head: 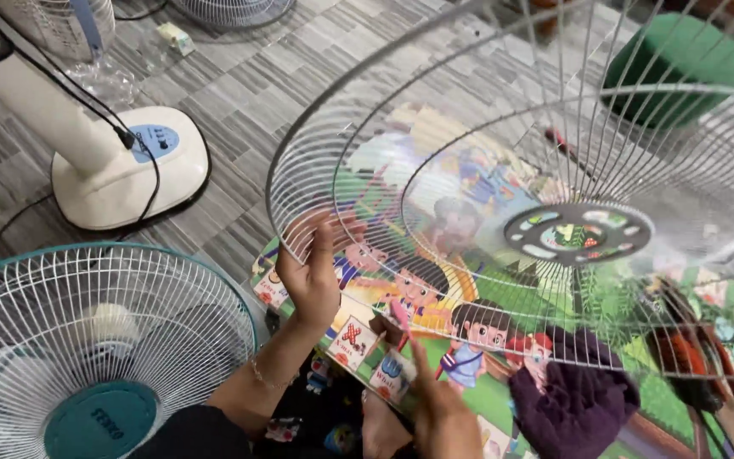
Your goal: Cleaning a metal fan guard using a cloth
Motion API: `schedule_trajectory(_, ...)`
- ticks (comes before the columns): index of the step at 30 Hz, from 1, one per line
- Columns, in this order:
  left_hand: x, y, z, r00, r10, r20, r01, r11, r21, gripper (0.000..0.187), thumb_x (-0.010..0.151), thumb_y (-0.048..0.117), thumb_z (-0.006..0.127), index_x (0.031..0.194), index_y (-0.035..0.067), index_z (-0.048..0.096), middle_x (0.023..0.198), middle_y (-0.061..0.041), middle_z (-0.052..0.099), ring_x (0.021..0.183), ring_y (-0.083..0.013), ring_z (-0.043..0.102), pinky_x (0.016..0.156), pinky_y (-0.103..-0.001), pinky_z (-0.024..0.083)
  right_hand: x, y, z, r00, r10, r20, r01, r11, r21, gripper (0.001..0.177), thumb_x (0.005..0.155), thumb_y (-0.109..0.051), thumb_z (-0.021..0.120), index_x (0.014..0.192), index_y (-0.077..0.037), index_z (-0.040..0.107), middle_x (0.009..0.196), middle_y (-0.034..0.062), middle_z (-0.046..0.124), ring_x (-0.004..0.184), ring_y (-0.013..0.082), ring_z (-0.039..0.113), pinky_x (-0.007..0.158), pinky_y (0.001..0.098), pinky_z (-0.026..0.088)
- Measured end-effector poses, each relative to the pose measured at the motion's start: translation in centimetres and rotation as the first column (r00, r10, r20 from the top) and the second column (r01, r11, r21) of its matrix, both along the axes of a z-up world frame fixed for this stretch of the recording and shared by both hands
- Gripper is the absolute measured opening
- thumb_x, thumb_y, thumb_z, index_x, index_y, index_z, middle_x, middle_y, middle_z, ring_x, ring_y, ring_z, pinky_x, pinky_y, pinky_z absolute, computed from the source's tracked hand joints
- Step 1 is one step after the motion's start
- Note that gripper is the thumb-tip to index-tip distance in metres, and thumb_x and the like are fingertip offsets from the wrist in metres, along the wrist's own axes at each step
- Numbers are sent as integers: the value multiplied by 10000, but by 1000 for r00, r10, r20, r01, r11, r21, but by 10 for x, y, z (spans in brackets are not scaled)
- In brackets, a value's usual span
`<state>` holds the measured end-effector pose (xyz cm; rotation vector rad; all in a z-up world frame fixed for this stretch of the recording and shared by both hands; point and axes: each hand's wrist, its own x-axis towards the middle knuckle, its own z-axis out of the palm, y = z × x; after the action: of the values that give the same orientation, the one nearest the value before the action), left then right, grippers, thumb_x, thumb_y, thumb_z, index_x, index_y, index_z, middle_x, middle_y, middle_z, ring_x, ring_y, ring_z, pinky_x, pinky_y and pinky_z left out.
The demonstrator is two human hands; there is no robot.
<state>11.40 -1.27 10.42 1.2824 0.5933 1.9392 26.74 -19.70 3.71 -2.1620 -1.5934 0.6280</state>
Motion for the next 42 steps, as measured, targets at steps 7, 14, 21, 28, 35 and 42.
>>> schedule_trajectory(7,0,0,-2,999,48,-25,-48,999,16,200,1079,72,517,1248,-23,570,1100,-112,676,914,-196,720,859,-298,632,-8,13,32,969,-238,-69,236,971,-36,632,921,-151,606,1468,-459,532,1032,32,828,789,233,815,686,392,591)
schedule_trajectory(14,-4,2,-4,993,80,-86,-85,995,-49,239,1070,103,519,1284,3,557,1113,-119,688,947,-195,717,881,-301,629,7,9,14,998,2,-66,6,993,121,975,708,-344,818,1567,-349,357,1074,35,832,804,212,834,555,347,616)
schedule_trajectory(21,-1,5,-1,998,44,-34,-46,998,-50,190,1075,87,499,1229,-18,533,1051,-144,685,853,-223,742,795,-320,659,2,24,-19,995,-93,-28,88,984,-152,983,809,-324,701,1619,-488,168,1016,6,812,771,242,793,607,404,580)
schedule_trajectory(28,-5,8,-22,999,25,39,-16,979,-205,242,1046,60,537,1278,-6,546,1091,-165,698,903,-229,746,798,-322,658,15,7,-29,999,-40,23,42,995,-93,855,866,-208,564,1605,-483,235,847,28,770,648,227,743,561,393,555)
schedule_trajectory(35,-9,9,-24,990,98,-98,-118,965,-235,241,1055,87,530,1271,-1,591,1024,-102,683,825,-152,661,760,-275,601,18,-3,-14,999,-41,-18,43,992,121,861,785,-293,715,1564,-371,356,838,19,801,590,165,759,520,332,583)
schedule_trajectory(42,-7,5,-21,999,22,24,-18,982,-187,149,1062,62,499,1209,55,477,1068,-198,696,898,-288,761,827,-357,635,9,12,7,735,424,-529,-241,892,382,993,858,-109,789,1587,-91,115,1579,246,429,1358,352,607,1059,443,557)
